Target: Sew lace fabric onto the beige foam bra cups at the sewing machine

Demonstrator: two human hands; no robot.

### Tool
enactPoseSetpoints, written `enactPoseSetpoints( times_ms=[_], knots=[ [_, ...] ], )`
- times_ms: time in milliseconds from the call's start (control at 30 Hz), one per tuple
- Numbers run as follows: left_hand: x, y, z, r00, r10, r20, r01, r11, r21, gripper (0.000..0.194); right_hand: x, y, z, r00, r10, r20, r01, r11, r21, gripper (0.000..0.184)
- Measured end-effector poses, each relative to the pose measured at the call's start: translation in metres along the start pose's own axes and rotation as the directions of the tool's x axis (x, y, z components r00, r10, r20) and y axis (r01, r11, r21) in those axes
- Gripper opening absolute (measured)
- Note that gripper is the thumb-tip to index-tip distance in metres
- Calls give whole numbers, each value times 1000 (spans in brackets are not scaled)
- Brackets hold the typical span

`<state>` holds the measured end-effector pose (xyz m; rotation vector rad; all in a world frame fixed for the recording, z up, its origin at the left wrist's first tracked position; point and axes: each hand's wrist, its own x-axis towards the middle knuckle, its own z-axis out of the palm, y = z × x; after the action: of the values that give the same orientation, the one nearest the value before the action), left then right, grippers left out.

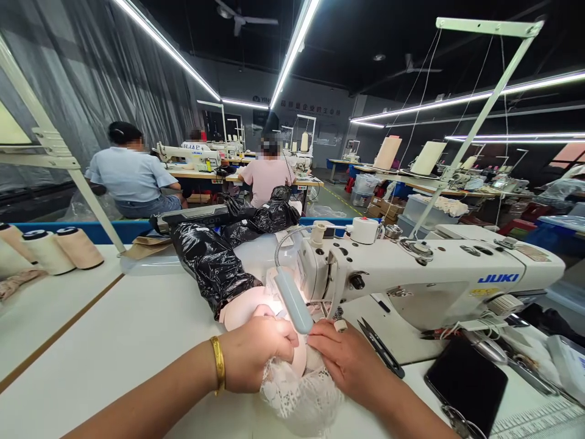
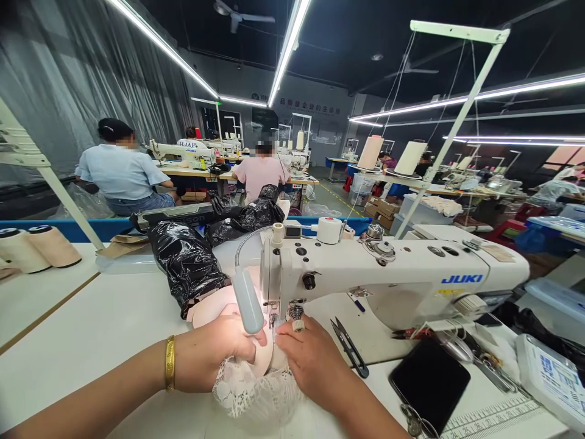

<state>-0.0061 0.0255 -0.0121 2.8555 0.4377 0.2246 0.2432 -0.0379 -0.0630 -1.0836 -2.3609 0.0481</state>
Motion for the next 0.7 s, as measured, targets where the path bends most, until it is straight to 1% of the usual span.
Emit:
enactPoseSetpoints(
  times_ms=[67, 100, 200, 267, 333, 400, 467, 567, 633, 700],
  knots=[
    [-3, 0, 1, 1000, -6, 29, 6, 1000, -20, 23, -2, -2, -3, 999, -47, 11, 46, 998, 46, 39],
    [-4, 0, 2, 999, -2, 41, 3, 1000, -27, 27, -3, -3, -5, 998, -52, 25, 50, 997, 63, 37],
    [-6, 2, 3, 998, 15, 63, -14, 1000, -16, 31, -6, -5, -9, 998, -30, 62, 24, 996, 90, 35],
    [-6, 3, 4, 998, 17, 63, -16, 1000, -14, 31, -6, -5, -10, 997, -28, 77, 19, 993, 118, 42],
    [-6, 3, 4, 998, 13, 59, -12, 1000, -21, 29, -6, -6, -12, 996, -37, 83, 24, 988, 152, 54],
    [-6, 2, 6, 999, 11, 52, -9, 1000, -29, 27, -5, -9, -13, 996, -45, 81, 31, 986, 167, 59],
    [-7, -1, 9, 999, 13, 42, -11, 999, -35, 27, -4, -12, -13, 995, -34, 91, 20, 988, 156, 57],
    [-10, -5, 15, 1000, 7, 16, -7, 1000, -30, 26, -2, -17, -13, 994, -11, 108, -2, 993, 114, 47],
    [-11, -6, 18, 1000, -10, -15, 10, 1000, -15, 24, -1, -19, -12, 995, -16, 97, 8, 997, 81, 41],
    [-12, -7, 20, 999, -25, -47, 24, 1000, -8, 23, 0, -21, -12, 996, -38, 81, 33, 998, 58, 39]
  ],
)
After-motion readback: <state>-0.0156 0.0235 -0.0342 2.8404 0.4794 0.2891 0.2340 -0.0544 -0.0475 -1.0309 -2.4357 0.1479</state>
